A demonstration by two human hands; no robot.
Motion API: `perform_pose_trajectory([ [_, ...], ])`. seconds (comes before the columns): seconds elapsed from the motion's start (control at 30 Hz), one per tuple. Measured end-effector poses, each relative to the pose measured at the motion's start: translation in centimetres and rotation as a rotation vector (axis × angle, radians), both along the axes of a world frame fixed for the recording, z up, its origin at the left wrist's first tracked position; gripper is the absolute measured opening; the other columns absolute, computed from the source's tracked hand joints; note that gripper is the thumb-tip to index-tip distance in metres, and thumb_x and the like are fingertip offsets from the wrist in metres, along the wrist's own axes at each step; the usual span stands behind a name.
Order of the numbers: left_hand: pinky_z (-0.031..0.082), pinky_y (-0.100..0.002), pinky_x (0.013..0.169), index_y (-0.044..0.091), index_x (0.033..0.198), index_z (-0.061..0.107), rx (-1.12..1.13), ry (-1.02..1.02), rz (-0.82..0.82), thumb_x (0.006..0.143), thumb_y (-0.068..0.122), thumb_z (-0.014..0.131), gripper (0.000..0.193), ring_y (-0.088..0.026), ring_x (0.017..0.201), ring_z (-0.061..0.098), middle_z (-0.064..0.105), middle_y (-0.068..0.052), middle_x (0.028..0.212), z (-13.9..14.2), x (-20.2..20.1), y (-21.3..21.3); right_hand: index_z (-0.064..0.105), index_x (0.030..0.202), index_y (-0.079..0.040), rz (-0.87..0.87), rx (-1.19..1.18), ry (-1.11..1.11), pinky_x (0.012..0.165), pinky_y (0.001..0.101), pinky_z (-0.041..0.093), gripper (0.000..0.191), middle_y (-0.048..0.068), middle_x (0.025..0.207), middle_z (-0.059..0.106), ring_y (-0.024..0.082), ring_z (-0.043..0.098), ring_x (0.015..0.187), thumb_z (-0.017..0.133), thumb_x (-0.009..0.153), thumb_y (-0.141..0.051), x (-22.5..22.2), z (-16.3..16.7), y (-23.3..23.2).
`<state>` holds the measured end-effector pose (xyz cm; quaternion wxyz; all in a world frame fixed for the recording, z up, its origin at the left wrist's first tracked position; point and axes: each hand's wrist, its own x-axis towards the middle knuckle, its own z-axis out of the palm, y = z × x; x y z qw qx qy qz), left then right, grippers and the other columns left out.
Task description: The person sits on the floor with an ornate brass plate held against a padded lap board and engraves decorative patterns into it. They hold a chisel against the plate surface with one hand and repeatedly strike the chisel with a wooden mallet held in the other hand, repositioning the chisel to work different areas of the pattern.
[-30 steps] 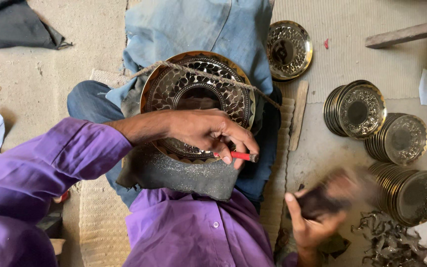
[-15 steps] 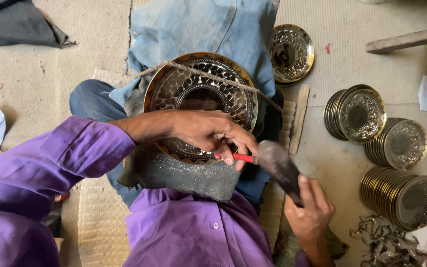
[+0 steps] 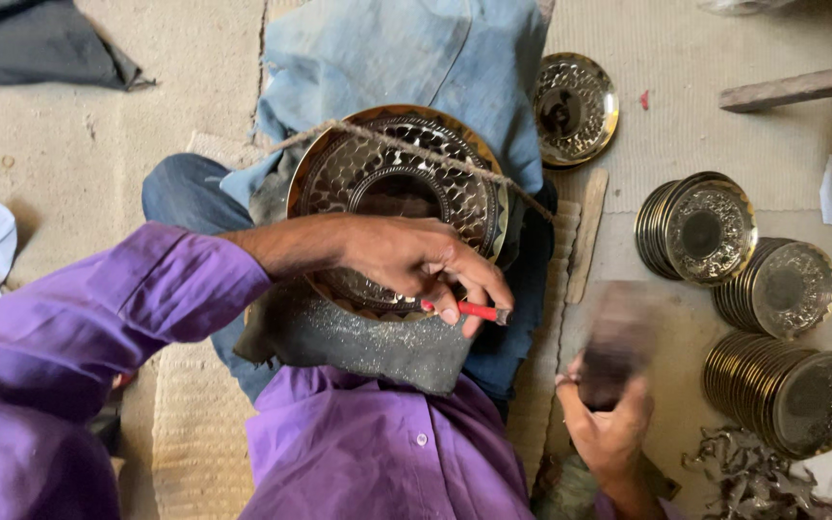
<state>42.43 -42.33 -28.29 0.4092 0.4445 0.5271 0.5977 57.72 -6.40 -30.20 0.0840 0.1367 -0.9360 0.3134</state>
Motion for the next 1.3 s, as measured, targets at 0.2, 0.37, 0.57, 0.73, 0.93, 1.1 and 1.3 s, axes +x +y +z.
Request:
perform_pose_trajectory([
  [0.2,0.055,-0.03,0.074,0.007,0.143,0.057,0.021,-0.006,-0.021,0.091,-0.007,0.067,0.054,-0.011,0.095,0.068,0.077,-0.007,0.112,0.2,-0.1,-0.2,0.055,0.127,0.002,-0.034,0.009,-0.015,0.072,0.0439,0.056,0.058,0.022,0.093,0.069,0.035,0.07,0.078,0.081,0.075,-0.001,-0.2,-0.2,-0.1],
  [0.37,0.054,-0.03,0.074,0.007,0.142,0.057,0.012,0.013,-0.036,0.087,-0.015,0.063,0.059,-0.012,0.095,0.066,0.078,-0.007,0.112,0.4,-0.1,-0.2,0.048,0.133,0.01,0.134,0.051,0.129,0.076,0.0452,0.055,0.064,0.024,0.105,0.068,0.037,0.069,0.088,0.078,0.077,0.0,-0.4,-0.1,-0.3],
  [0.57,0.054,-0.03,0.074,0.007,0.142,0.057,0.004,-0.019,-0.038,0.093,-0.008,0.068,0.053,-0.011,0.098,0.068,0.077,-0.006,0.113,0.5,-0.1,-0.2,0.052,0.132,0.009,0.087,0.075,0.063,0.073,0.0436,0.055,0.067,0.023,0.1,0.067,0.034,0.068,0.084,0.078,0.071,0.002,-0.4,0.1,0.0],
  [0.73,0.053,-0.031,0.071,0.009,0.142,0.058,-0.052,0.022,-0.022,0.091,-0.002,0.068,0.054,-0.012,0.09,0.066,0.079,-0.005,0.111,0.7,-0.1,-0.3,0.055,0.125,0.002,0.049,0.031,0.004,0.073,0.043,0.056,0.054,0.024,0.101,0.067,0.036,0.068,0.085,0.077,0.075,0.006,-0.6,0.6,0.0],
  [0.93,0.053,-0.03,0.071,0.009,0.141,0.058,-0.043,0.043,-0.028,0.094,0.002,0.07,0.049,-0.011,0.09,0.066,0.079,-0.004,0.11,0.7,-0.2,-0.3,0.055,0.124,0.005,0.037,0.024,-0.008,0.072,0.0416,0.056,0.053,0.021,0.097,0.067,0.035,0.068,0.081,0.076,0.076,0.006,-1.1,1.4,-0.8],
  [1.1,0.054,-0.031,0.073,0.009,0.141,0.058,0.009,0.045,-0.02,0.093,-0.001,0.068,0.049,-0.011,0.096,0.068,0.079,-0.004,0.112,0.7,-0.2,-0.5,0.054,0.118,0.0,0.009,-0.088,-0.006,0.072,0.0396,0.057,0.046,0.019,0.096,0.067,0.034,0.068,0.077,0.075,0.077,0.006,-1.3,1.6,-1.6],
  [1.3,0.054,-0.031,0.073,0.01,0.141,0.058,-0.018,0.073,-0.011,0.093,-0.001,0.068,0.05,-0.011,0.095,0.069,0.079,-0.004,0.112,0.7,-0.3,-0.7,0.058,0.117,0.0,-0.03,-0.112,-0.084,0.072,0.0394,0.057,0.04,0.018,0.09,0.066,0.034,0.067,0.076,0.075,0.082,0.008,-1.1,1.1,-1.1],
])
